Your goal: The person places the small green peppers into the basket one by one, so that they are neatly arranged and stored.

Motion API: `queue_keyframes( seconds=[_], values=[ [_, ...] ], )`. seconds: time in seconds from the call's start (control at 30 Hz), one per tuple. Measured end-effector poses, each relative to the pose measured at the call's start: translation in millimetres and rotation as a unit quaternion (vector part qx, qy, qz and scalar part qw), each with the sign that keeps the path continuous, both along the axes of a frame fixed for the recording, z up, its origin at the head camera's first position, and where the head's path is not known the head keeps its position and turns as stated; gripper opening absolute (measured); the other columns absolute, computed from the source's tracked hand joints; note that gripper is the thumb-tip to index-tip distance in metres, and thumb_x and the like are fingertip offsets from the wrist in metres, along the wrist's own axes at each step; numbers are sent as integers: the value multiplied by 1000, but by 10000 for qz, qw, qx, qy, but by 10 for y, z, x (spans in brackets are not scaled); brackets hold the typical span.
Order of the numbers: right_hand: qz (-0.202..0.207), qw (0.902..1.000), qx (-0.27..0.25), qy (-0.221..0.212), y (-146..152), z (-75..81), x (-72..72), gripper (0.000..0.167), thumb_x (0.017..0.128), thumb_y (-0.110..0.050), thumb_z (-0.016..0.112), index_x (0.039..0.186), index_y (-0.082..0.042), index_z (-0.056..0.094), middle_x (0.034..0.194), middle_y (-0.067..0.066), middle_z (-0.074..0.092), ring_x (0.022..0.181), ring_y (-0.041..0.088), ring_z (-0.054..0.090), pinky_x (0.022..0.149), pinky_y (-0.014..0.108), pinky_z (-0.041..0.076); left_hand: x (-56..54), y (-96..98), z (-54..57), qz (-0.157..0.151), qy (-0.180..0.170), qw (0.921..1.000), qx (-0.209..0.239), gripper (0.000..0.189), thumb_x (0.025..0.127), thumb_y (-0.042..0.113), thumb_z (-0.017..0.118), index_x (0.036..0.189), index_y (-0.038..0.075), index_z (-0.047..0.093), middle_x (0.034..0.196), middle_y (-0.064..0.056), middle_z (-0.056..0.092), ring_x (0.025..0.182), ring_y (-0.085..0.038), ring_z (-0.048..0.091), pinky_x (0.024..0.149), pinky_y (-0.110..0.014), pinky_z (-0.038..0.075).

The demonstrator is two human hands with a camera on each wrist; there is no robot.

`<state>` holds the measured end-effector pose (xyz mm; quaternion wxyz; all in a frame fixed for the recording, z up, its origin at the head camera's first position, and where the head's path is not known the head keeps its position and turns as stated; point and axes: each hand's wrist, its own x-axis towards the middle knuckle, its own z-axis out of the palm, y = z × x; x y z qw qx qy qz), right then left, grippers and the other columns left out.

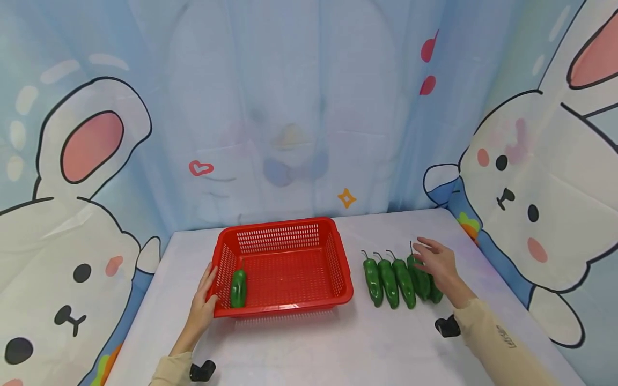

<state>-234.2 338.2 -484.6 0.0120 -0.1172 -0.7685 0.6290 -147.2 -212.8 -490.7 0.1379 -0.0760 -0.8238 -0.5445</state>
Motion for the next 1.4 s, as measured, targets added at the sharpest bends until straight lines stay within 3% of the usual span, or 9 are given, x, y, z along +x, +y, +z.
queue_keyframes(
  seconds=[0.17, 0.37, 0.63, 0.77, 0.8, 0.87, 1.03, 1.1, 1.4],
  values=[
    [-276, 9996, 71, -17, 105, -91, 6, 66, 94, -38, 63, 145, 0, 47, 135, 21, 55, 90, 6, 68, 78, 35, 58, -10, 2, -1, -18, 88, 10000, 11, 65, 82, -19, 44, 145, -14, 34, 158, -29, 20, 146, -46, 16, 105, -9, 14],
    [-453, 9963, 697, -209, 152, -106, 32, 71, 98, -39, 54, 148, 8, 35, 146, 34, 38, 80, -8, 57, 76, 29, 58, -18, -10, -19, -21, 71, 10000, -2, 65, 81, -20, 43, 146, -14, 34, 158, -29, 20, 146, -46, 16, 104, -8, 14],
    [-1002, 9856, 1162, -711, 262, -308, -15, 68, 97, -38, 55, 146, 6, 40, 143, 34, 42, 117, 39, 54, 92, 48, 52, -23, -19, -43, -36, 150, 9999, 31, 65, 80, -20, 44, 144, -15, 35, 157, -30, 21, 145, -48, 16, 105, -9, 14],
    [-1217, 9777, 1541, -748, 409, -484, -123, 70, 93, -44, 61, 142, 4, 48, 138, 32, 49, 108, 37, 59, 71, 41, 56, -26, -13, -51, -49, 149, 9999, 25, 65, 81, -20, 44, 145, -15, 35, 157, -30, 21, 145, -48, 16, 105, -9, 15],
    [-1212, 9774, 1557, -763, 425, -504, -137, 69, 93, -42, 60, 143, 4, 47, 141, 32, 46, 114, 41, 55, 74, 43, 56, -28, -13, -52, -41, 146, 9999, 21, 65, 81, -20, 44, 145, -15, 35, 157, -29, 21, 145, -48, 16, 105, -8, 15],
    [-1286, 9742, 1676, -792, 431, -518, -150, 67, 94, -41, 58, 142, 4, 48, 141, 30, 48, 117, 41, 54, 60, 35, 53, -32, -12, -53, -39, 160, 9999, 19, 65, 81, -20, 44, 145, -15, 35, 157, -30, 21, 145, -48, 16, 104, -8, 15],
    [-1408, 9748, 1487, -888, 334, -388, -75, 62, 96, -30, 55, 144, 7, 43, 144, 34, 41, 128, 48, 43, 90, 51, 51, -37, -5, -59, -39, 182, 9998, 18, 65, 80, -20, 44, 145, -15, 35, 156, -31, 21, 145, -48, 17, 104, -8, 16],
    [-1398, 9752, 1473, -880, 296, -331, -30, 61, 96, -26, 54, 144, 9, 40, 144, 37, 38, 130, 49, 41, 103, 59, 38, -40, -6, -65, -35, 227, 9997, 6, 65, 80, -20, 44, 144, -15, 35, 156, -32, 22, 144, -49, 18, 104, -8, 16],
    [-1344, 9774, 1285, -1005, 323, -363, 1, 59, 95, -16, 56, 146, 8, 39, 148, 35, 35, 133, 48, 38, 107, 57, 35, -49, -14, -59, -13, 216, 9998, -22, 65, 80, -21, 44, 144, -15, 35, 156, -32, 22, 144, -49, 19, 104, -9, 18]
  ],
)
